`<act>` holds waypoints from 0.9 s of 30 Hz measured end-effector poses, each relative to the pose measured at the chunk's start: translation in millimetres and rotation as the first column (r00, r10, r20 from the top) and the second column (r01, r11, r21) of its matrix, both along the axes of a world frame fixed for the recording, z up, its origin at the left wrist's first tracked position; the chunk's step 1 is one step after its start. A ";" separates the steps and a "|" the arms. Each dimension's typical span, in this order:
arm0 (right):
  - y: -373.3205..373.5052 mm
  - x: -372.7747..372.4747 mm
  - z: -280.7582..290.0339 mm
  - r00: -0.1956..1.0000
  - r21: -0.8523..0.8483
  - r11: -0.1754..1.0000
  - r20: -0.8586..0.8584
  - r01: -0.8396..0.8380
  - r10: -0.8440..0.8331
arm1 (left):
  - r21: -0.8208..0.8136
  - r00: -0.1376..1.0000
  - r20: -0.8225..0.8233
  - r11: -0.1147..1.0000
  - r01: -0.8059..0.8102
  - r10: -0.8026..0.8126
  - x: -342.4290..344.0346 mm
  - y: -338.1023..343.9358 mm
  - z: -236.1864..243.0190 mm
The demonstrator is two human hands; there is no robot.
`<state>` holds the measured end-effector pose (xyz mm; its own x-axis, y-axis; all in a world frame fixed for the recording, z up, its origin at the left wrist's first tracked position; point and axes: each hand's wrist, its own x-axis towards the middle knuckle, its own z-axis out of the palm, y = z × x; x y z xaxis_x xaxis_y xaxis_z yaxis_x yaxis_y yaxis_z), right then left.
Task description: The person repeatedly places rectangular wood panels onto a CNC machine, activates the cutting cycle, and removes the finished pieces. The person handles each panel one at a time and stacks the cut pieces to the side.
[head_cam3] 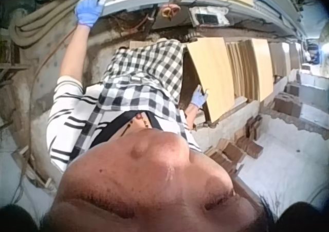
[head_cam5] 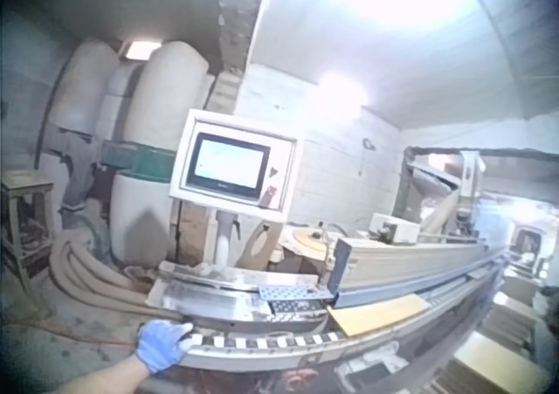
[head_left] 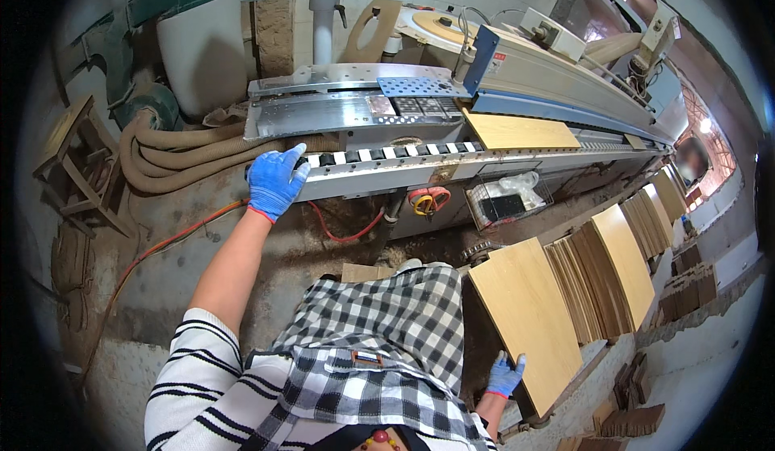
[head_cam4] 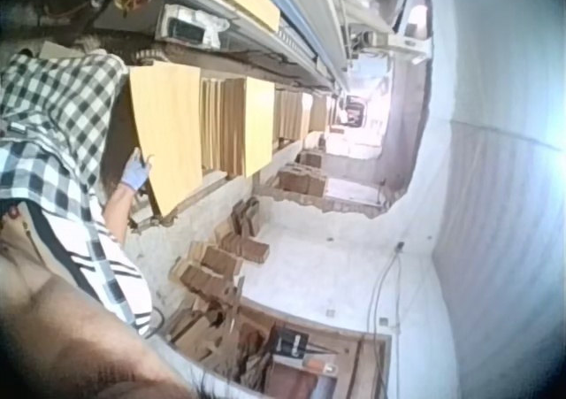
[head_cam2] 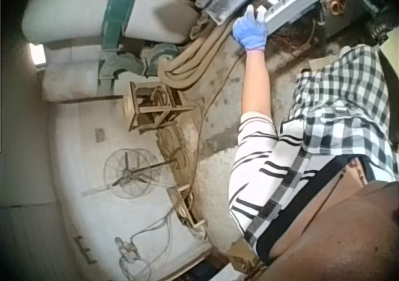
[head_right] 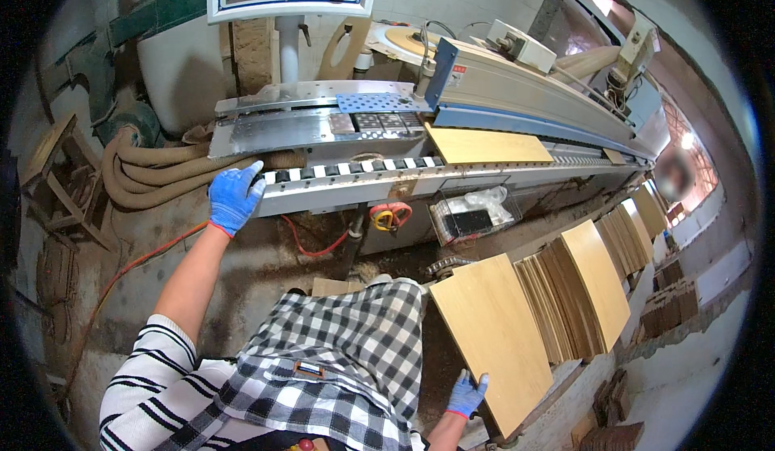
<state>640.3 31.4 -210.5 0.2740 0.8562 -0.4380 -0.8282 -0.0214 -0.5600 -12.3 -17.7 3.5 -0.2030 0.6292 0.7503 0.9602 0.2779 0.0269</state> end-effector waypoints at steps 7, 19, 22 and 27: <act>-26.0 -4.4 40.3 0.974 0.101 0.974 0.125 -0.202 0.189 | -0.040 0.995 0.010 0.994 0.102 -0.102 -5.0 -6.3 -0.2; 38.7 -219.6 158.0 0.704 0.156 0.697 0.318 -0.700 0.635 | -0.325 0.921 0.175 0.863 0.387 -0.347 90.1 -75.5 50.0; 56.8 -283.3 172.1 0.529 0.210 0.486 0.311 -0.848 0.789 | -0.379 0.966 0.120 0.889 0.256 -0.227 85.6 -94.9 40.4; 70.6 -371.1 198.5 0.330 0.262 0.270 0.225 -0.927 0.917 | -0.158 0.993 0.076 0.983 0.098 -0.087 40.1 -117.4 13.2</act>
<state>269.1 102.0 -12.1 -0.7815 0.6112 -0.1250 -0.3542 -0.5996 -0.7177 27.8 -135.0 16.7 -0.1859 0.7592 0.6238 0.9794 0.1941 0.0556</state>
